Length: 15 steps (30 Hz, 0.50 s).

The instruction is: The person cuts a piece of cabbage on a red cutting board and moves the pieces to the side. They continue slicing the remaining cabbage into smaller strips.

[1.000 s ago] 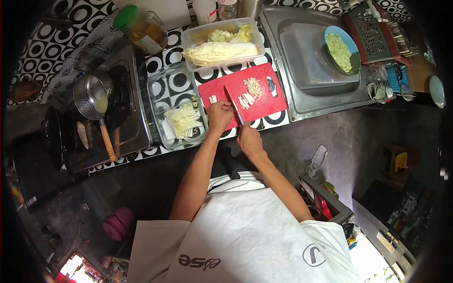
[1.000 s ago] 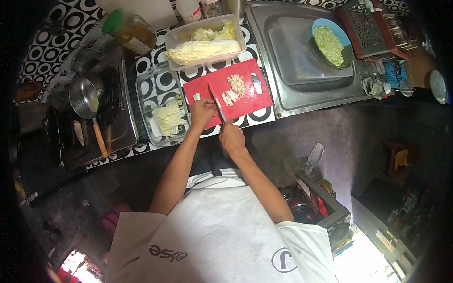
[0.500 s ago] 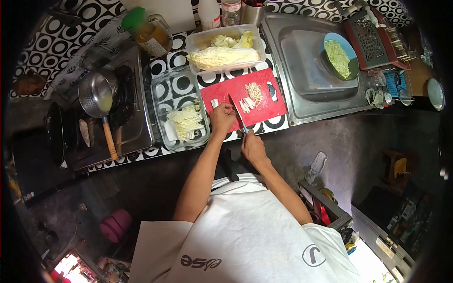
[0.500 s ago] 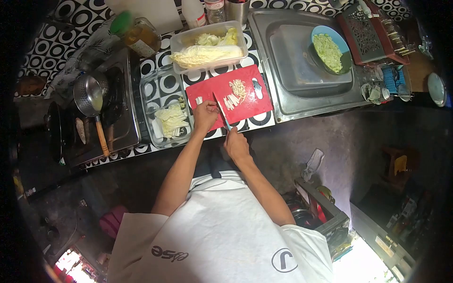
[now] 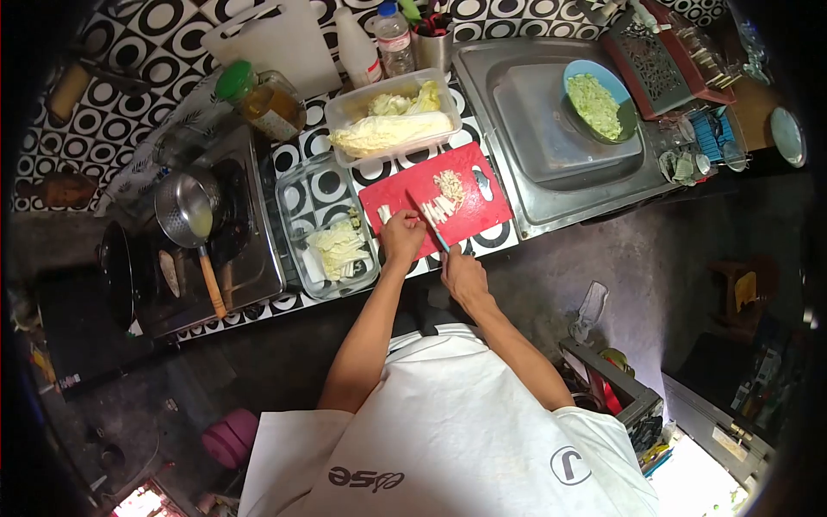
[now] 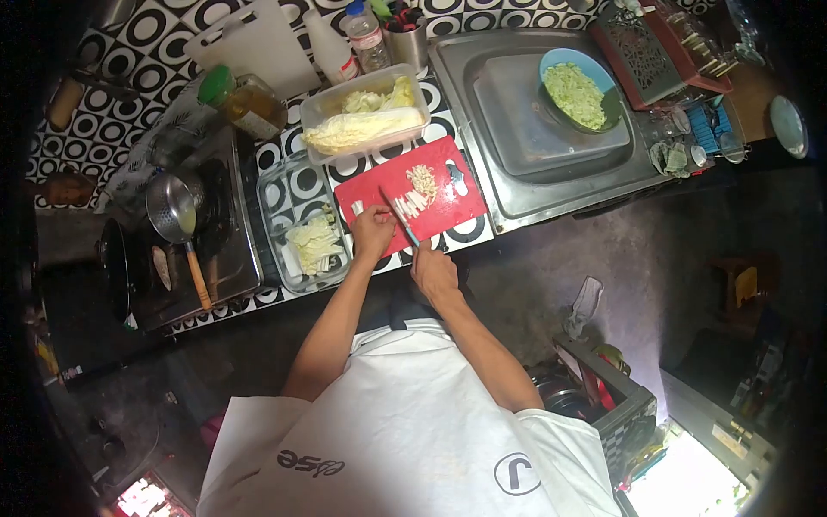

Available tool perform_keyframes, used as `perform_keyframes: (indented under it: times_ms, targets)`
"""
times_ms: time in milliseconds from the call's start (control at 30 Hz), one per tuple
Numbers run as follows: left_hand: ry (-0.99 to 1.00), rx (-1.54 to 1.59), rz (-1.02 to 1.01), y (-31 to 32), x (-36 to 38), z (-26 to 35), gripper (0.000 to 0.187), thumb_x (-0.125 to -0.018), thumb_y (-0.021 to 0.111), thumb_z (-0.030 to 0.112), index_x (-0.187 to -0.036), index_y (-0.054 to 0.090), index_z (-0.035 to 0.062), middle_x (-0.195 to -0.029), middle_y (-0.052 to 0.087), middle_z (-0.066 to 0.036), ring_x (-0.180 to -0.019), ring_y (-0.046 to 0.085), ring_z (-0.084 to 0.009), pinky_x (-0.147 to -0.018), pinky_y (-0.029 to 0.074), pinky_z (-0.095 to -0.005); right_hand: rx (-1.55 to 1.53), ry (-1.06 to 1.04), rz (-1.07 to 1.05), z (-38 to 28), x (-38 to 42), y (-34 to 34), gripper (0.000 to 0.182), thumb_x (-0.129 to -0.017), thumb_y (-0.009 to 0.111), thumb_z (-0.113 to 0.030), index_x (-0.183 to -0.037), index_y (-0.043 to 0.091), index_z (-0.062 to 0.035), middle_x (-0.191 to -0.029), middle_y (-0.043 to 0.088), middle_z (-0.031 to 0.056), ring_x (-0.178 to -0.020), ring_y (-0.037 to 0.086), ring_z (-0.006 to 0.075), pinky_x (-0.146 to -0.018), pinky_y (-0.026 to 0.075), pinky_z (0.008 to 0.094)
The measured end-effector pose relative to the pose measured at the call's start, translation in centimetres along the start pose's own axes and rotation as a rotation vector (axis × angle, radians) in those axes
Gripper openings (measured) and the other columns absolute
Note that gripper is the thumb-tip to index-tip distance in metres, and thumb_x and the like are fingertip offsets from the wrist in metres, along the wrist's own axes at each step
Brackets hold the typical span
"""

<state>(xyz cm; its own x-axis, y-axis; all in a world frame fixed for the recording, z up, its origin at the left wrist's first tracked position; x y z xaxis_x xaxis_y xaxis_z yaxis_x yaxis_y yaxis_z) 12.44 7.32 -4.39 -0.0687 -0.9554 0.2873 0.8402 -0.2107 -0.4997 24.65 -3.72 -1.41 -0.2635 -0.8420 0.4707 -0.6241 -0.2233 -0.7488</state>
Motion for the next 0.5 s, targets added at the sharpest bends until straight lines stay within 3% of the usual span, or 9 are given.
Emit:
perform_keyframes:
  times_ms: [67, 167, 267, 300, 333, 400, 433, 467, 500]
  targets:
    - [0.004, 0.031, -0.027, 0.9, 0.0, 0.4, 0.019, -0.075, 0.062, 0.006, -0.093, 0.062, -0.0009, -0.071, 0.067, -0.010, -0.063, 0.064, -0.0169, -0.062, 0.050, -0.0268, -0.006, -0.012, 0.037, -0.1, 0.1, -1.1, 0.034, -0.091, 0.043, -0.030, -0.093, 0.050, 0.0038, -0.077, 0.061, 0.0285, -0.074, 0.062, 0.0438, -0.068, 0.050, 0.0505]
    - [-0.167, 0.720, -0.156, 3.5, 0.1, -0.6, 0.029, -0.086, 0.047, -0.005, -0.114, 0.047, -0.0090, -0.100, 0.062, -0.016, -0.086, 0.063, -0.0192, -0.073, 0.052, -0.0244, -0.080, -0.042, 0.162, -0.1, 0.5, -3.2, 0.035, -0.091, 0.044, -0.033, -0.086, 0.051, 0.0016, -0.076, 0.062, 0.0245, -0.072, 0.060, 0.0441, -0.066, 0.047, 0.0509]
    - [-0.211, 0.781, -0.146, 1.6, 1.1, 1.8, 0.033, -0.086, 0.047, -0.005, -0.119, 0.044, -0.0085, -0.100, 0.060, -0.016, -0.087, 0.062, -0.0183, -0.076, 0.052, -0.0253, -0.078, -0.076, 0.251, 0.7, 0.6, -5.0, 0.036, -0.091, 0.044, -0.035, -0.087, 0.053, -0.0002, -0.076, 0.061, 0.0229, -0.072, 0.060, 0.0427, -0.064, 0.047, 0.0502]
    - [-0.175, 0.726, -0.114, 0.7, 1.1, 2.1, 0.029, -0.086, 0.048, -0.004, -0.115, 0.049, -0.0051, -0.102, 0.060, -0.016, -0.092, 0.060, -0.0199, -0.084, 0.051, -0.0280, -0.086, -0.121, 0.321, 0.6, 1.0, -6.1, 0.034, -0.088, 0.049, -0.033, -0.082, 0.052, 0.0001, -0.072, 0.060, 0.0222, -0.067, 0.060, 0.0397, -0.061, 0.047, 0.0483]
    - [-0.174, 0.720, -0.114, 0.3, 1.3, 2.3, 0.029, -0.086, 0.048, -0.004, -0.115, 0.049, -0.0051, -0.102, 0.060, -0.016, -0.092, 0.060, -0.0199, -0.084, 0.051, -0.0280, -0.091, -0.122, 0.321, 1.0, 0.9, -6.3, 0.034, -0.088, 0.049, -0.033, -0.082, 0.052, 0.0001, -0.072, 0.060, 0.0222, -0.067, 0.060, 0.0397, -0.061, 0.047, 0.0483]
    - [0.238, 0.124, 0.033, -2.7, 2.1, 6.3, 0.023, -0.083, 0.055, 0.001, -0.105, 0.059, -0.0005, -0.105, 0.060, -0.012, -0.087, 0.060, -0.0233, -0.077, 0.051, -0.0293, -0.044, -0.194, 0.338, 1.3, 1.0, -6.8, 0.031, -0.085, 0.055, -0.030, -0.082, 0.052, 0.0003, -0.072, 0.059, 0.0205, -0.068, 0.059, 0.0381, -0.061, 0.047, 0.0470]
    - [0.497, -0.127, 0.117, -3.5, 3.1, 9.1, 0.023, -0.075, 0.068, 0.011, -0.099, 0.067, 0.0091, -0.100, 0.061, -0.008, -0.097, 0.056, -0.0284, -0.074, 0.048, -0.0337, -0.019, -0.212, 0.333, 1.5, 0.9, -6.6, 0.030, -0.081, 0.060, -0.029, -0.085, 0.053, 0.0001, -0.073, 0.059, 0.0187, -0.070, 0.059, 0.0360, -0.062, 0.048, 0.0452]
    - [0.493, -0.131, 0.119, -3.8, 3.2, 9.7, 0.023, -0.075, 0.068, 0.011, -0.099, 0.067, 0.0091, -0.100, 0.061, -0.008, -0.097, 0.056, -0.0284, -0.074, 0.048, -0.0337, -0.022, -0.214, 0.327, 1.9, 0.8, -6.6, 0.030, -0.081, 0.060, -0.029, -0.085, 0.053, 0.0001, -0.073, 0.059, 0.0187, -0.070, 0.059, 0.0360, -0.062, 0.048, 0.0452]
    - [0.647, -0.312, 0.041, -3.0, 3.9, 11.8, 0.026, -0.075, 0.069, 0.016, -0.100, 0.068, 0.0126, -0.100, 0.062, -0.006, -0.103, 0.052, -0.0296, -0.081, 0.042, -0.0390, -0.013, -0.265, 0.312, 1.6, 0.9, -6.9, 0.029, -0.080, 0.061, -0.028, -0.087, 0.054, -0.0004, -0.074, 0.059, 0.0181, -0.071, 0.059, 0.0355, -0.063, 0.048, 0.0447]
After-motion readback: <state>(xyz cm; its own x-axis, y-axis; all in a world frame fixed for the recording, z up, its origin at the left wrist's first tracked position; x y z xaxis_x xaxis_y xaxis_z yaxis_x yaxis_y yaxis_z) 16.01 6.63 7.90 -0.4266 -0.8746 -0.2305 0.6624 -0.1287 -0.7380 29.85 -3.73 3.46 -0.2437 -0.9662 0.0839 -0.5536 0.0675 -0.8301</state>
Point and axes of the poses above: each hand's wrist, its own x-axis away from the middle knuckle, its own y-axis out of the palm, z = x × y, the point moved 9 cm from there along -x, towards the middle knuckle
